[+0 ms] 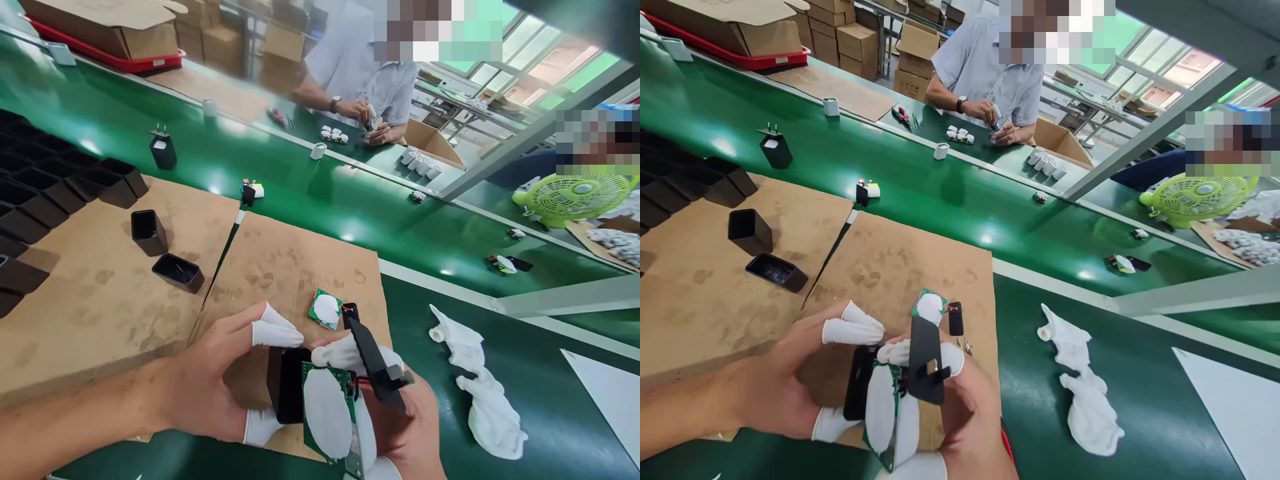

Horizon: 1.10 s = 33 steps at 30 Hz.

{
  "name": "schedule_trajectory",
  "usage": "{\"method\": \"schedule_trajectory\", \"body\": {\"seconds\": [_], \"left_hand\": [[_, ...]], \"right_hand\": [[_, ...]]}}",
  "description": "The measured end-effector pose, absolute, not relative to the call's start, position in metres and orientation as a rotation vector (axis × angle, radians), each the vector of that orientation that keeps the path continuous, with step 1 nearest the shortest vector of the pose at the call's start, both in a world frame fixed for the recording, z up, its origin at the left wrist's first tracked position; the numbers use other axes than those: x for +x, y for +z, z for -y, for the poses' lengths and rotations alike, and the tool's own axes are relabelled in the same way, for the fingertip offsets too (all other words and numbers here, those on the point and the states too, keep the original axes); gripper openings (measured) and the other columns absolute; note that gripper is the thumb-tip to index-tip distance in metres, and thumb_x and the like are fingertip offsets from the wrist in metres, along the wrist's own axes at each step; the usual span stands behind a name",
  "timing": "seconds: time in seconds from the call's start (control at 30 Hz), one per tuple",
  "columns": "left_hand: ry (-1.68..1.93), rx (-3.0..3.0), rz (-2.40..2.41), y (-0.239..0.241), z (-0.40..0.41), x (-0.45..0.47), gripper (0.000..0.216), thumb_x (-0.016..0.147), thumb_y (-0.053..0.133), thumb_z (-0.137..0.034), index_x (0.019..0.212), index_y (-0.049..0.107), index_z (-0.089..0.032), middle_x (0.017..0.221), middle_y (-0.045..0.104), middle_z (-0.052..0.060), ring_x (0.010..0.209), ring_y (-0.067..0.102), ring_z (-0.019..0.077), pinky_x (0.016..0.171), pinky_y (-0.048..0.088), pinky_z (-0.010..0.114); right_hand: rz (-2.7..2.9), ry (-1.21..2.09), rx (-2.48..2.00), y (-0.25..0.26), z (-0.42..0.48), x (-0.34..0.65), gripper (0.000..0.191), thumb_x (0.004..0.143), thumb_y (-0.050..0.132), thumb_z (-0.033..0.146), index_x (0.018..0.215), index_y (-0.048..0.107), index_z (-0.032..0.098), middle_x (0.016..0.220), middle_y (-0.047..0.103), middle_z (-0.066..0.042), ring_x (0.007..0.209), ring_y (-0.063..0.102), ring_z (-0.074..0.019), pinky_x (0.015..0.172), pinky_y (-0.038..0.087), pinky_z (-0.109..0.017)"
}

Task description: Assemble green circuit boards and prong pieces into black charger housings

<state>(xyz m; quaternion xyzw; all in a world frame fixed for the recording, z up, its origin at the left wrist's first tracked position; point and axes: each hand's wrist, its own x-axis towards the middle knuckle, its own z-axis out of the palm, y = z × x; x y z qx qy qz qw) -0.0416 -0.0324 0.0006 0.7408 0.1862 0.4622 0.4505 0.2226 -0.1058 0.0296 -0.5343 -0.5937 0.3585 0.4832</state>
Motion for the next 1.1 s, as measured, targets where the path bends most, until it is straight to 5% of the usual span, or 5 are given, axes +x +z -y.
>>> {"method": "schedule_trajectory", "body": {"seconds": [0.1, 0.4, 0.77, 0.97, 1.1], "left_hand": [[1.139, 1.858, -0.432, 0.003, 0.03, -0.042, 0.088, 0.077, 0.098, -0.016, 0.154, 0.06, -0.037, 0.113, 0.074, 0.006, 0.096, 0.078, 0.0278, 0.082, 0.07, 0.04], [1.113, 1.882, -0.402, 0.01, 0.03, -0.041, 0.085, 0.078, 0.102, -0.021, 0.152, 0.062, -0.033, 0.116, 0.075, 0.006, 0.096, 0.081, 0.0271, 0.084, 0.07, 0.038], [1.079, 1.861, -0.4, 0.006, 0.031, -0.042, 0.096, 0.075, 0.104, -0.017, 0.157, 0.058, -0.04, 0.12, 0.075, 0.006, 0.1, 0.08, 0.0275, 0.089, 0.071, 0.039], [1.228, 1.824, -0.315, -0.003, 0.028, -0.036, 0.076, 0.082, 0.101, -0.038, 0.148, 0.066, -0.025, 0.114, 0.076, 0.012, 0.095, 0.08, 0.0304, 0.08, 0.071, 0.041], [1.217, 1.82, -0.318, -0.001, 0.028, -0.037, 0.072, 0.084, 0.1, -0.036, 0.147, 0.067, -0.023, 0.115, 0.076, 0.012, 0.097, 0.08, 0.0295, 0.083, 0.07, 0.039]], "right_hand": [[1.391, 0.938, -1.283, 0.034, 0.113, 0.219, 0.063, 0.062, 0.114, 0.05, 0.116, 0.087, 0.029, 0.111, 0.087, -0.014, 0.119, 0.082, -0.0503, 0.091, 0.076, -0.055], [1.432, 1.042, -1.261, 0.045, 0.109, 0.21, 0.067, 0.066, 0.106, 0.074, 0.115, 0.089, 0.031, 0.118, 0.086, -0.013, 0.117, 0.083, -0.0465, 0.094, 0.074, -0.054], [1.504, 1.013, -1.287, 0.04, 0.11, 0.213, 0.081, 0.059, 0.106, 0.079, 0.121, 0.087, 0.03, 0.128, 0.082, -0.014, 0.122, 0.079, -0.0468, 0.101, 0.071, -0.05], [1.508, 0.992, -1.296, 0.04, 0.109, 0.21, 0.089, 0.055, 0.109, 0.075, 0.126, 0.086, 0.026, 0.125, 0.082, -0.015, 0.115, 0.08, -0.0481, 0.096, 0.073, -0.051], [1.535, 0.993, -1.29, 0.043, 0.107, 0.21, 0.086, 0.059, 0.107, 0.075, 0.127, 0.086, 0.026, 0.118, 0.083, -0.014, 0.101, 0.082, -0.0433, 0.09, 0.074, -0.049]]}}
